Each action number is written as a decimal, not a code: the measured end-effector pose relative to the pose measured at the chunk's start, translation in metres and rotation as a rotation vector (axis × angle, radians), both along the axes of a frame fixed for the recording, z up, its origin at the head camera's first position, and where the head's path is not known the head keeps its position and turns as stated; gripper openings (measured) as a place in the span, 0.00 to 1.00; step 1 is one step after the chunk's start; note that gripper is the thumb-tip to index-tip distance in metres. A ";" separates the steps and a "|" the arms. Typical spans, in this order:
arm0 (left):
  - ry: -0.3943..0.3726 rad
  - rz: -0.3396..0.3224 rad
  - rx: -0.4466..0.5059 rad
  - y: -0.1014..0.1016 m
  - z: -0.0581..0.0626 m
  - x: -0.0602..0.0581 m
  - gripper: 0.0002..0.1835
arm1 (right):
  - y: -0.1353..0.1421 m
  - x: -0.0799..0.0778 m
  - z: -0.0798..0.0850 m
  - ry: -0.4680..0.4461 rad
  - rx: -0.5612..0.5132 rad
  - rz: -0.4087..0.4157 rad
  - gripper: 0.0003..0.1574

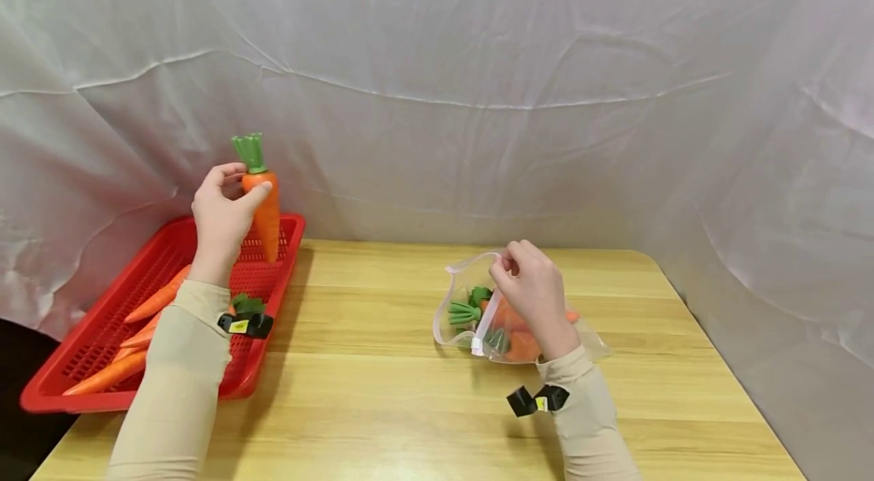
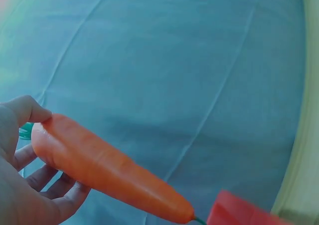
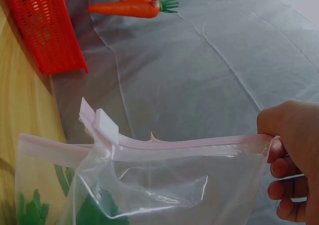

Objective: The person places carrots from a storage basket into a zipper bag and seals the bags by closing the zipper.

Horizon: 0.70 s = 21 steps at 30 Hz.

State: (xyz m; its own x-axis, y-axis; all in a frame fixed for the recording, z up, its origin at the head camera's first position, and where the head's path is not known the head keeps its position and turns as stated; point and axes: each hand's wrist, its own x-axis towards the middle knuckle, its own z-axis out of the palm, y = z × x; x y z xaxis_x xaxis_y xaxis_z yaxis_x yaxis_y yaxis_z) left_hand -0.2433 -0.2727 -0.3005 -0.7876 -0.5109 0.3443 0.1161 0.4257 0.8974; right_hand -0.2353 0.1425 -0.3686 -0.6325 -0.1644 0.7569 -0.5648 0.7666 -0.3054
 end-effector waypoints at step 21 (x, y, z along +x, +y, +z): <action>0.202 -0.164 0.289 0.073 -0.024 0.013 0.15 | -0.001 0.000 0.000 0.020 0.003 -0.006 0.11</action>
